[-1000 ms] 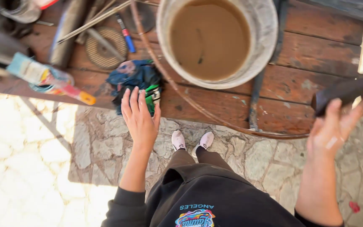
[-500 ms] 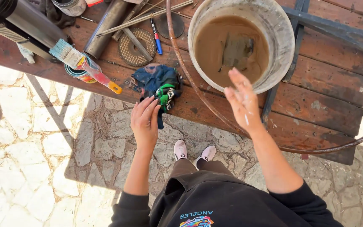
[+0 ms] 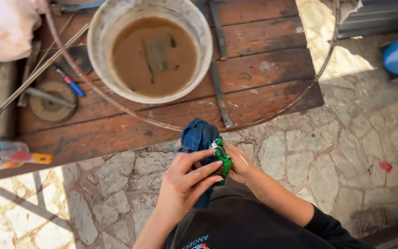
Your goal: Sanding and cleaning a circular metal frame using a sanding block and a cloth
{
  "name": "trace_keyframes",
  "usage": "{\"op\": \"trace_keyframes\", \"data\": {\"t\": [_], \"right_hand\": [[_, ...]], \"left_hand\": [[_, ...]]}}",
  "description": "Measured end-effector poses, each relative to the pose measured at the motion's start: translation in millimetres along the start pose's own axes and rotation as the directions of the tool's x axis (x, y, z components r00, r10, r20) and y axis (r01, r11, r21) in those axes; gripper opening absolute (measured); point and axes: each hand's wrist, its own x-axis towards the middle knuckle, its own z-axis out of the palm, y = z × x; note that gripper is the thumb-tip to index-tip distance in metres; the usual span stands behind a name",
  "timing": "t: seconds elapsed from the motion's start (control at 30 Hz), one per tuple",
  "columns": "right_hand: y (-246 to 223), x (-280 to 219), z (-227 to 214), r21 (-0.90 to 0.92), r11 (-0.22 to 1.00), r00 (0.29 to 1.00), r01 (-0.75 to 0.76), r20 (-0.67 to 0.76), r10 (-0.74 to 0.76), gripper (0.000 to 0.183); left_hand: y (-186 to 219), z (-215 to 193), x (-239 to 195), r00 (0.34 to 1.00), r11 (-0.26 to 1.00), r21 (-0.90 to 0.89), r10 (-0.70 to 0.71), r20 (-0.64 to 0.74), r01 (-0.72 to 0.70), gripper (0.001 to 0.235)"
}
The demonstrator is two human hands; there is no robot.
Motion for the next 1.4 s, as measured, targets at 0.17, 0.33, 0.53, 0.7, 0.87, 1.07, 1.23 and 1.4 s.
{"op": "trace_keyframes", "data": {"t": [0.17, 0.33, 0.53, 0.7, 0.87, 1.07, 1.23, 1.4], "right_hand": [[40, -28, -76, -0.205, 0.961, 0.907, -0.186, -0.411, 0.088, 0.055], [-2, -64, -118, -0.447, 0.876, 0.716, -0.179, -0.670, -0.196, 0.035], [-35, -15, -79, -0.487, 0.862, 0.807, 0.140, -0.448, -0.385, 0.047], [32, 51, -64, -0.932, 0.286, 0.693, 0.222, -0.056, -0.719, 0.039], [91, 80, -56, -0.889, 0.276, 0.640, 0.366, 0.025, -0.768, 0.036], [96, 94, -71, -0.908, 0.102, 0.574, 0.407, 0.168, -0.801, 0.037], [159, 116, -145, -0.829, 0.061, 0.503, 0.556, 0.278, -0.818, 0.035], [158, 155, -280, -0.788, 0.005, 0.496, 0.616, 0.383, -0.779, 0.037]], "left_hand": [[-27, 45, -13, 0.896, 0.978, 0.208, -0.070, 0.438, -0.025, 0.039], [-44, 95, -15, 0.751, 0.990, 0.072, -0.138, 0.646, 0.120, 0.059], [-110, 121, -5, 0.842, 0.927, 0.374, -0.173, 0.510, -0.036, 0.044], [-182, 131, -4, 0.951, 0.717, 0.696, -0.192, 0.244, -0.034, 0.043], [-189, 146, -3, 0.985, 0.561, 0.825, -0.169, 0.028, 0.073, 0.042], [-180, 147, 6, 0.994, 0.554, 0.825, -0.046, -0.099, 0.108, 0.047], [-182, 145, 6, 0.995, 0.563, 0.822, -0.016, -0.094, 0.087, 0.047], [-188, 146, 2, 0.996, 0.577, 0.812, -0.014, -0.093, 0.084, 0.046]]}}
